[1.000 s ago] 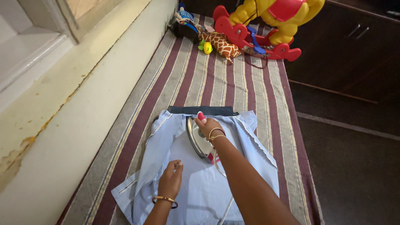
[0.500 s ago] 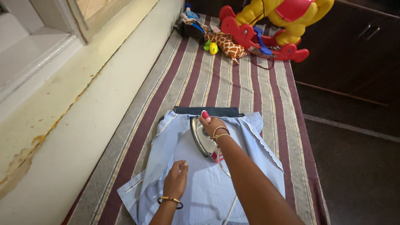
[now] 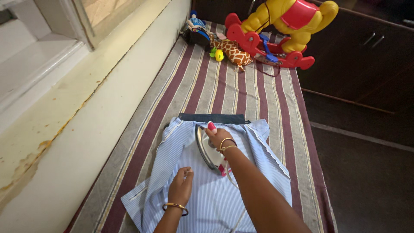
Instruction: The person irons a light blue striped shirt laid flat on a striped mat. They move the iron back and forth across the shirt surface, smoothing out wrinkles while holding the fabric with the other hand.
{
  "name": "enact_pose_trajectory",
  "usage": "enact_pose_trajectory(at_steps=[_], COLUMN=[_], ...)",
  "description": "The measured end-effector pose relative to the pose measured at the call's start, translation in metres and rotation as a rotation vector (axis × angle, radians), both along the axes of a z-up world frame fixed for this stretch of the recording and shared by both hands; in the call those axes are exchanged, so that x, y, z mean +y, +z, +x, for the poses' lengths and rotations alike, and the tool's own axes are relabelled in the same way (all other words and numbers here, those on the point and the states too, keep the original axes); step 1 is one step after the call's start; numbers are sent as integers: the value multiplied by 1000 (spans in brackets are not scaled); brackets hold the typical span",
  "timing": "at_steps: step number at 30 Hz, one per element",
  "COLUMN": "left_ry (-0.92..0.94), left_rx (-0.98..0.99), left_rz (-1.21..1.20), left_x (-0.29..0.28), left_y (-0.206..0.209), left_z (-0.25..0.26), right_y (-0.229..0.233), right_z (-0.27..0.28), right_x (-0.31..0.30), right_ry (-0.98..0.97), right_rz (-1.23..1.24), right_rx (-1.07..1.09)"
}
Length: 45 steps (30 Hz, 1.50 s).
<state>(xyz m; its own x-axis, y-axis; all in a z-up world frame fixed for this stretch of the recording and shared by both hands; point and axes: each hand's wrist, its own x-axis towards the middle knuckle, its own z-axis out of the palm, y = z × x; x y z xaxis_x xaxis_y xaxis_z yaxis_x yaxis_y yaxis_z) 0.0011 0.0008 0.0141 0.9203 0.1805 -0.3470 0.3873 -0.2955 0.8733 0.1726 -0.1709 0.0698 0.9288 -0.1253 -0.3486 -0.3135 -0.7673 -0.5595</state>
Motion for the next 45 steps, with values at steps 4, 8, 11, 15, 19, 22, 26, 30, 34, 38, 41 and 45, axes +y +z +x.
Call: enact_pose_trajectory(at_steps=[4,8,11,15,19,22,26,30,34,38,41,45], left_ry=[8,14,17,10,28,28,14,20,19,25,32,37], left_rx=[-21,-95,-67,-85,-85,-61,-19,-14,2,-18,-41,-72], left_rz=[-12,-13,3,6,17,20,14,28,27,18,0,-8], left_x=[1,1,3,3,2,2,3,3,3,3,2,2], left_y=[-5,-14,-14,-15,-13,-8,-3,-1,-5,-12,-18,-23], left_z=[1,2,2,3,2,2,0,0,3,5,6,5], right_y=[3,2,4,-1,-3,-1,6,9,3,0,2,-1], right_z=[-8,-20,-27,-34,-40,-43,-49,-46,-37,-28,-24,-14], right_x=[1,0,1,-1,-4,-2,2,4,5,9,13,16], right_ry=[24,7,8,44,41,41,27,48,57,55,39,43], right_rz=[-42,-24,-28,-41,-43,-70,-57,-84,-51,-77,-58,-76], right_rx=[47,10,24,-28,11,-15,-8,4,-20,-42,-27,-61])
